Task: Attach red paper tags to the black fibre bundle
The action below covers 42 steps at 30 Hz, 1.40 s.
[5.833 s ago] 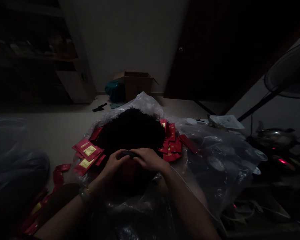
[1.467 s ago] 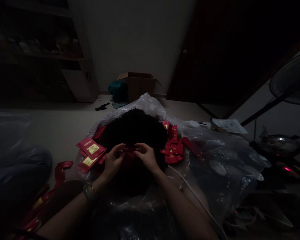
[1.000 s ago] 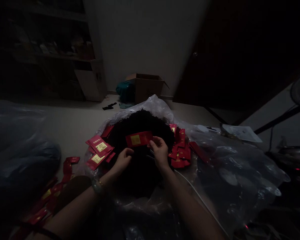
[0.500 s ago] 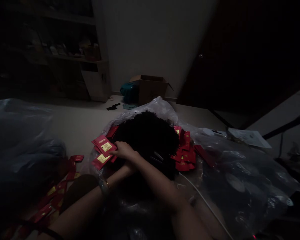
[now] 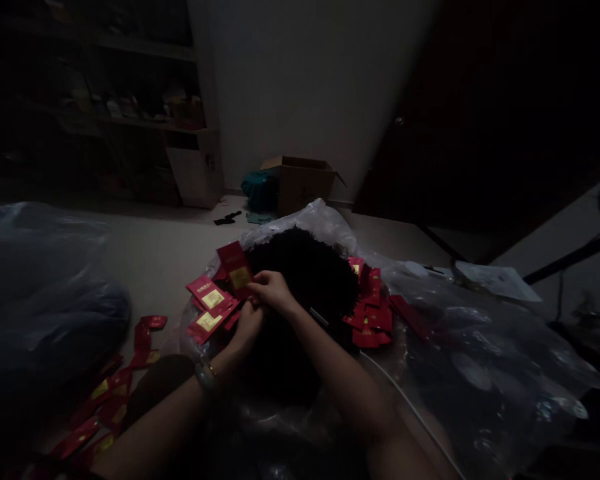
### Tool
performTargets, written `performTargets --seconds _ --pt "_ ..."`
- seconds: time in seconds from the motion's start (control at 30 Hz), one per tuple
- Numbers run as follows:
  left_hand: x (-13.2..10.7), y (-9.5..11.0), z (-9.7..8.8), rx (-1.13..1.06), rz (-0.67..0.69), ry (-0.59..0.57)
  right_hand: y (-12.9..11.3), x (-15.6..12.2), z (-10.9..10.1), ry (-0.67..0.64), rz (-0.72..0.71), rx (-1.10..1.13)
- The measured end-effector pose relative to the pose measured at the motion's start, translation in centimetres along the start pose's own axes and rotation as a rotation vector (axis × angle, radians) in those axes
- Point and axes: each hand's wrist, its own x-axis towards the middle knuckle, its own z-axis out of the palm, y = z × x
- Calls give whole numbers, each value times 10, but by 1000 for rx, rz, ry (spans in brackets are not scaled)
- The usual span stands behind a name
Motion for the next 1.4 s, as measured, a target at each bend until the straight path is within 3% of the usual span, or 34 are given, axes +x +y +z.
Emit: performTargets --seconds 0.07,0.13,0.23,0.3,0.4,0.5,0.63,0.77,0.97,1.07,1.17,1.27,1.4 --pt "3 8 -5 -71 -81 47 14 -18 -27 34 2 164" --pt "5 18 -8 -259 -149 48 32 -37 -46 44 44 177" --pt "2 27 -5 -217 -63 -52 57 -59 -56 -7 48 43" --pt "-3 28 -1 -83 7 -97 66 -66 -56 115 -71 -98" --pt "-9 24 2 76 66 -178 64 -70 -60 377 -385 -374" --pt "-10 22 2 162 96 -231 57 -71 -68 364 -618 -628" --pt "-10 26 1 181 91 -270 56 -74 -71 371 -674 -790" --pt "-12 29 -1 234 117 -303 55 -78 -68 405 -665 -840" --pt "-13 30 -6 400 271 -320 49 -80 -70 228 -599 -762" --pt "-8 35 -8 352 216 -247 49 -80 -73 306 -489 -567" --pt "0 41 -9 178 59 -226 46 -81 -74 355 -361 -295" --pt "3 46 -11 39 -59 -252 38 -84 -73 160 -280 -64" --pt "0 48 -11 26 -7 -264 32 -87 -72 -127 -96 137"
